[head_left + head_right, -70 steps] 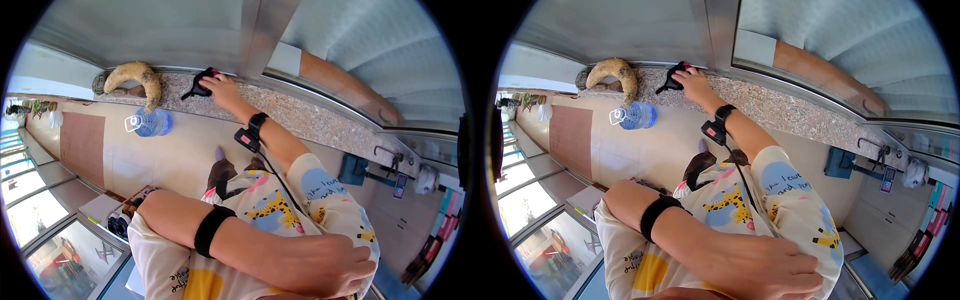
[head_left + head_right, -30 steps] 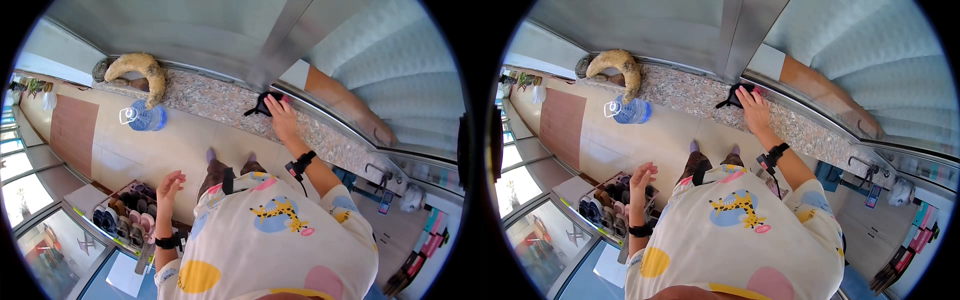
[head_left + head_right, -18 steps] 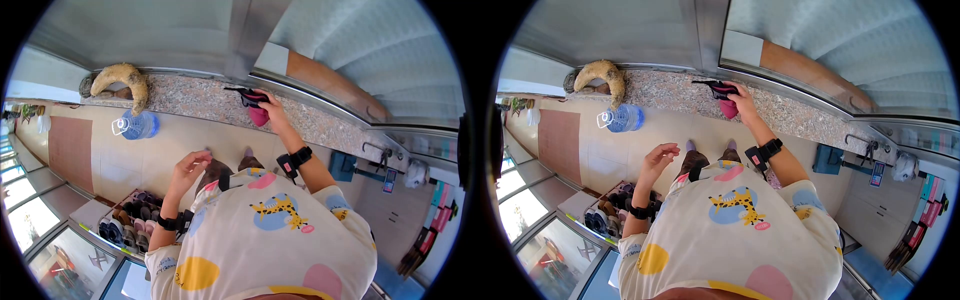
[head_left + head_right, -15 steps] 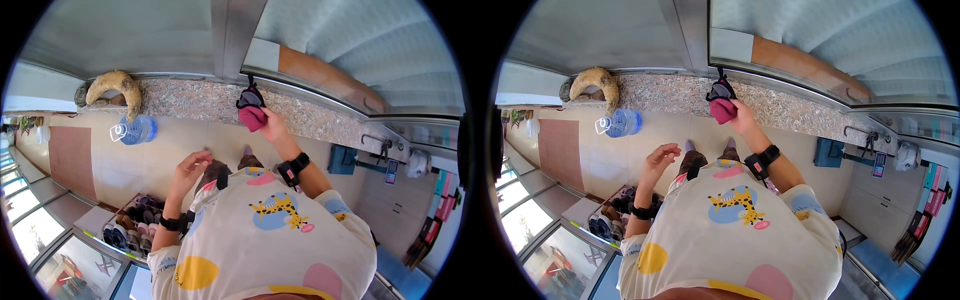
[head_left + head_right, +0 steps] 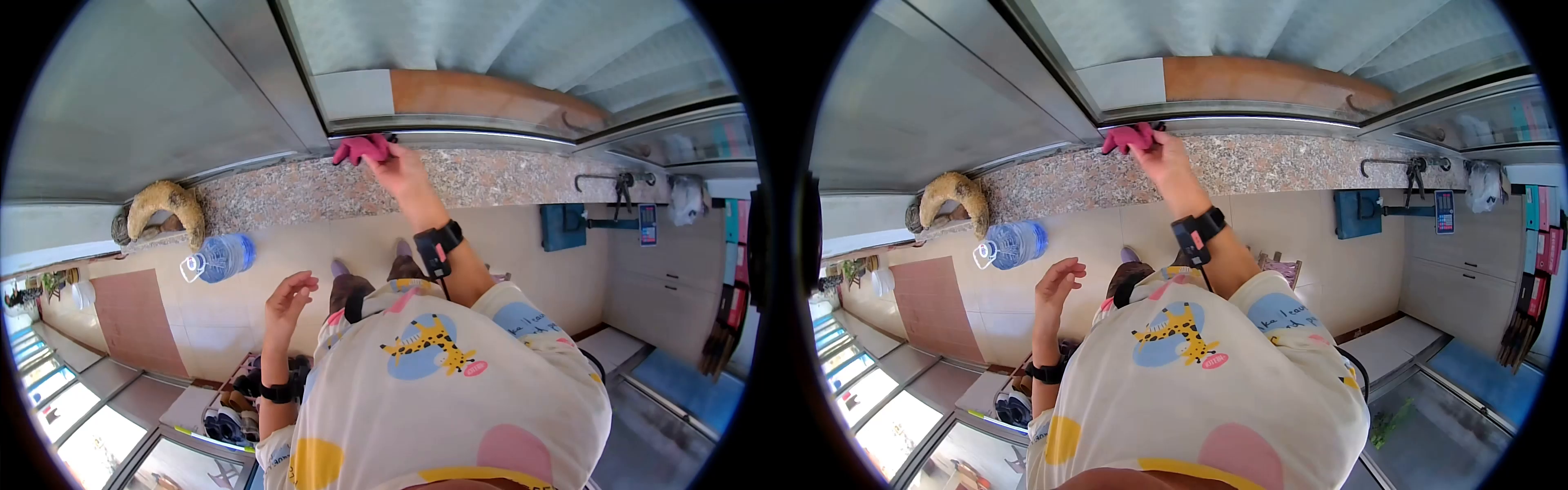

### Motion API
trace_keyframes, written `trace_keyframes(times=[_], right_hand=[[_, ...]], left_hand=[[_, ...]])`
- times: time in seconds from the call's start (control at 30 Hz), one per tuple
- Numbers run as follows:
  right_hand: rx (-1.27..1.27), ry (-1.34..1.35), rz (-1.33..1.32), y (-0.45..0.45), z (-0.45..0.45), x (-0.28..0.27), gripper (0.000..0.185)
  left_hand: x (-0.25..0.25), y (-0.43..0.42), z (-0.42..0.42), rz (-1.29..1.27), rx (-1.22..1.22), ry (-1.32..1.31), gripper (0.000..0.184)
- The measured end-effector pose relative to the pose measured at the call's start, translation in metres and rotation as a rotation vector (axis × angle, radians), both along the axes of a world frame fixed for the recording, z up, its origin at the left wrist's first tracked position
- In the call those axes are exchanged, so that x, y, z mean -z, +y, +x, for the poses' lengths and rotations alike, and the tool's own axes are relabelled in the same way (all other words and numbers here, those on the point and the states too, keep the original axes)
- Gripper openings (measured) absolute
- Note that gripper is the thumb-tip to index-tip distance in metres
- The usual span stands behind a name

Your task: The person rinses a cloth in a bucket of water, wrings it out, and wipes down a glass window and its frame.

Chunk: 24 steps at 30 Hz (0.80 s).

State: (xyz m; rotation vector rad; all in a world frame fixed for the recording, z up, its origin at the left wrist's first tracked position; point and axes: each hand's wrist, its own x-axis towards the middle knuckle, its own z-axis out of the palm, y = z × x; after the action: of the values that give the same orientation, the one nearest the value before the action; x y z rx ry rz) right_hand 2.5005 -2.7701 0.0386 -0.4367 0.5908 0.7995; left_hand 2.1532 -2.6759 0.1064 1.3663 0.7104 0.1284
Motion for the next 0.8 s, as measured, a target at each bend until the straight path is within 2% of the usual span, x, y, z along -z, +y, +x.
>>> trace_keyframes(times=[0.1,0.23,0.27,0.33,0.43,0.5,0.63,0.73,0.8], right_hand=[[0.105,-0.158,-0.178,-0.084,0.048,-0.009,0.032],[0.29,-0.214,-0.208,-0.161,0.096,0.008,0.032],[0.271,-0.208,-0.19,-0.152,0.092,0.01,0.032],[0.272,-0.353,-0.315,-0.126,0.069,0.012,0.028],[0.118,-0.37,-0.242,-0.072,0.028,0.007,0.03],[-0.016,-0.253,-0.086,-0.035,0.008,0.014,0.028],[-0.209,0.031,0.029,0.044,-0.015,0.0,0.016],[-0.229,0.068,0.074,0.096,-0.027,-0.003,0.014],[-0.175,0.057,0.061,0.095,-0.027,0.002,0.014]], left_hand=[[0.004,-0.002,0.005,-0.007,-0.046,0.027,0.029],[0.001,-0.014,0.011,-0.032,-0.129,0.047,0.03],[0.001,-0.015,0.015,-0.015,-0.15,0.051,0.03],[0.001,-0.024,0.018,-0.022,-0.171,0.047,0.03],[-0.002,-0.038,0.023,0.003,-0.186,0.045,0.03],[-0.008,-0.052,0.024,0.027,-0.229,0.058,0.03],[-0.016,-0.083,0.004,0.035,-0.351,0.057,0.03],[-0.017,-0.101,-0.022,0.052,-0.449,0.108,0.031],[-0.019,-0.108,-0.037,0.065,-0.537,0.154,0.031]])
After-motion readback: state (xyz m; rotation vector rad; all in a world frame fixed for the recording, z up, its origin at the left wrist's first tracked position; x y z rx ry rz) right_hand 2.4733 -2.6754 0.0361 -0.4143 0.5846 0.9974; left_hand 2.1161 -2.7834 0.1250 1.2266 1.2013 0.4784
